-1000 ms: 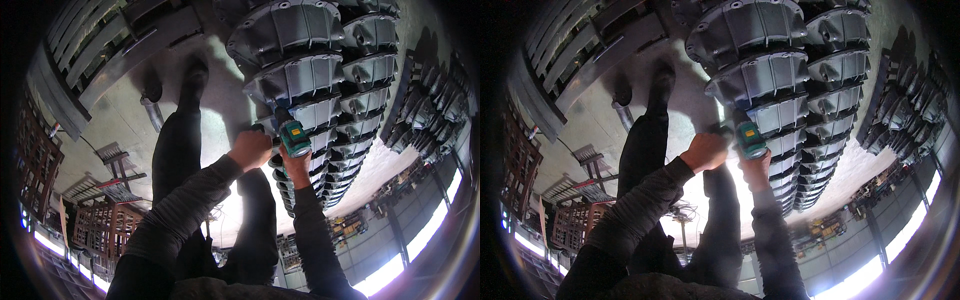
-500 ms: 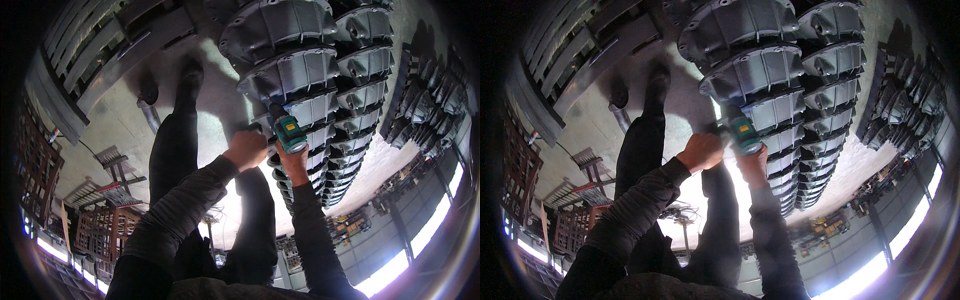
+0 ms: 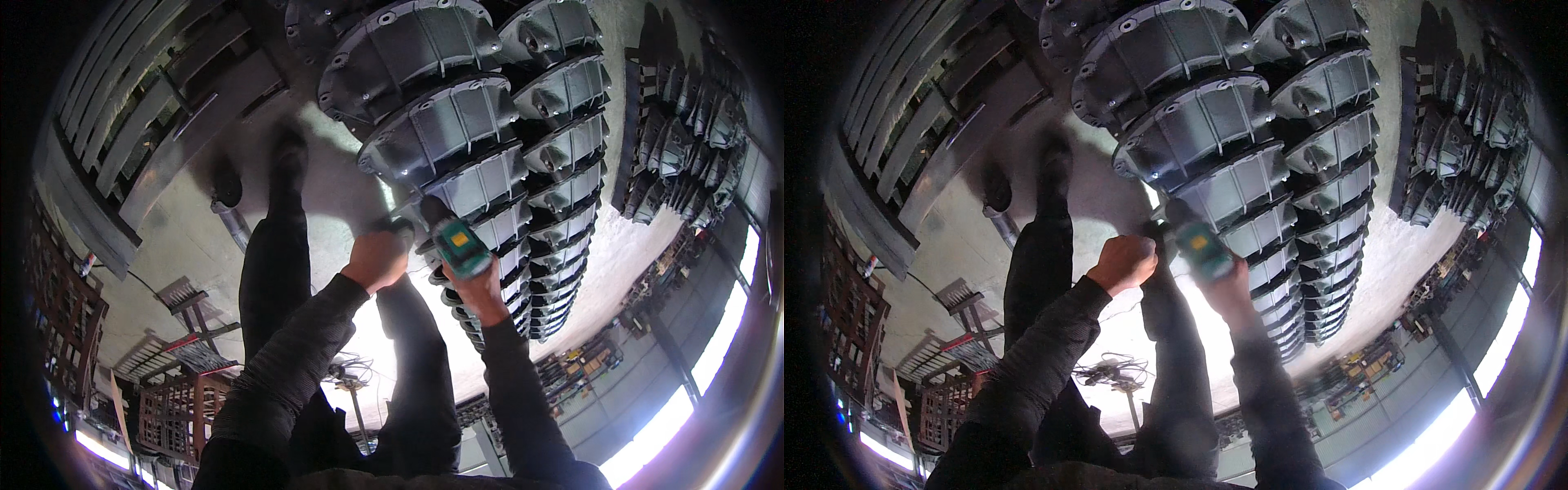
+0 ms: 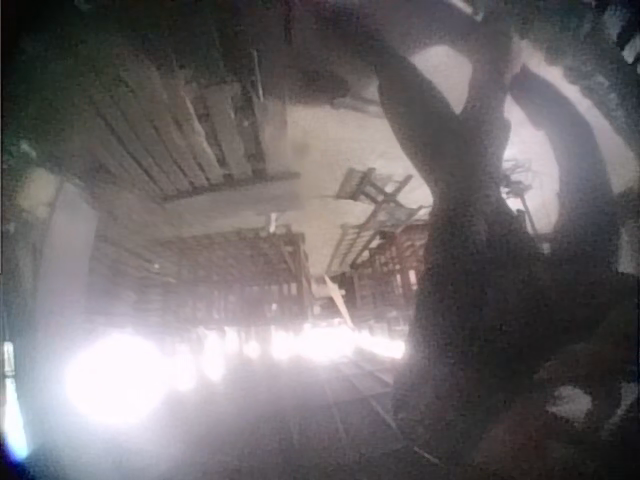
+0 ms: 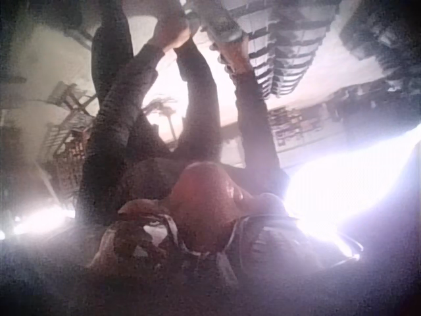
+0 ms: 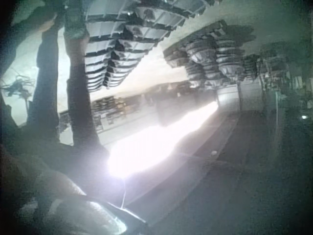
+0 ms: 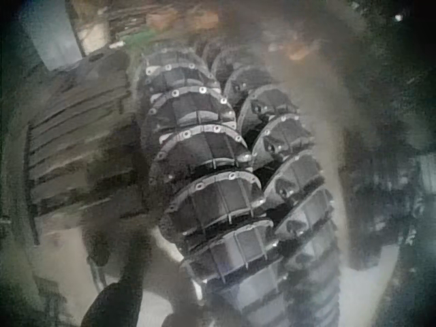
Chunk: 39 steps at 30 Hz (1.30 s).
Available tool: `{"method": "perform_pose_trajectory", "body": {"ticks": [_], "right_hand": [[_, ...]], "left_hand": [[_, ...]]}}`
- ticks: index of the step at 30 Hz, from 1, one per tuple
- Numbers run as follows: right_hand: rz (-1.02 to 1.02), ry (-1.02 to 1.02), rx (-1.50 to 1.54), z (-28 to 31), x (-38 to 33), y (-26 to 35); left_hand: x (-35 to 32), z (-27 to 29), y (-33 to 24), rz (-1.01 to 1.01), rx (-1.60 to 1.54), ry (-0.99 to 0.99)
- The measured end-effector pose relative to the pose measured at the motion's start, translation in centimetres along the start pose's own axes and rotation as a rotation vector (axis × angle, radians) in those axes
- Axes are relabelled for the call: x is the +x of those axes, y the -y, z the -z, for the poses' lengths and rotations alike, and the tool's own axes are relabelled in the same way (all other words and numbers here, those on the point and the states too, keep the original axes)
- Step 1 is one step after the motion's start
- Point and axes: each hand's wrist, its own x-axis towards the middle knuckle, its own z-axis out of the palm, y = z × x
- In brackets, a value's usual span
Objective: The person uses a cordless impact driver to fasten bolts into a stack of gray metal housings. They move along the stack, securing each unit in sequence, then place the tool into a cardboard box.
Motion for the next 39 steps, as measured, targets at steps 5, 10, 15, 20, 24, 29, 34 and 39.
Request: {"method": "perform_pose_trajectory", "body": {"ticks": [5, 10, 15, 20, 24, 29, 34, 39], "right_hand": [[-0.122, -0.149, 0.451, 3.5, 1.4, 2.6], [0.042, -0.244, 0.366, 6.7, 14.1, 7.2], [0.02, -0.287, 0.324, 7.2, 20.0, 11.5], [-0.057, -0.276, 0.287, 6.8, 21.4, 12.4], [-0.096, -0.237, 0.265, 7.4, 21.7, 12.2], [-0.176, -0.145, 0.28, 9.7, 22.4, 12.3], [-0.105, -0.081, 0.182, 11.0, 22.7, 12.0], [-0.153, -0.107, 0.083, 10.8, 22.9, 12.2]], "left_hand": [[0.8, -0.3, -1.2, 0.151, -0.017, 0.075], [1.6, 0.0, -1.1, 0.16, 0.023, 0.161], [2.1, 1.6, -1.0, 0.149, 0.008, 0.092], [2.9, 2.9, -0.6, 0.092, -0.021, -0.013], [3.1, 3.4, -0.4, 0.095, -0.01, 0.001], [3.4, 3.8, -0.4, 0.122, -0.025, -0.011], [3.6, 3.9, -0.7, 0.126, -0.053, 0.015], [4.0, 4.3, -0.9, 0.135, -0.057, -0.012]]}}
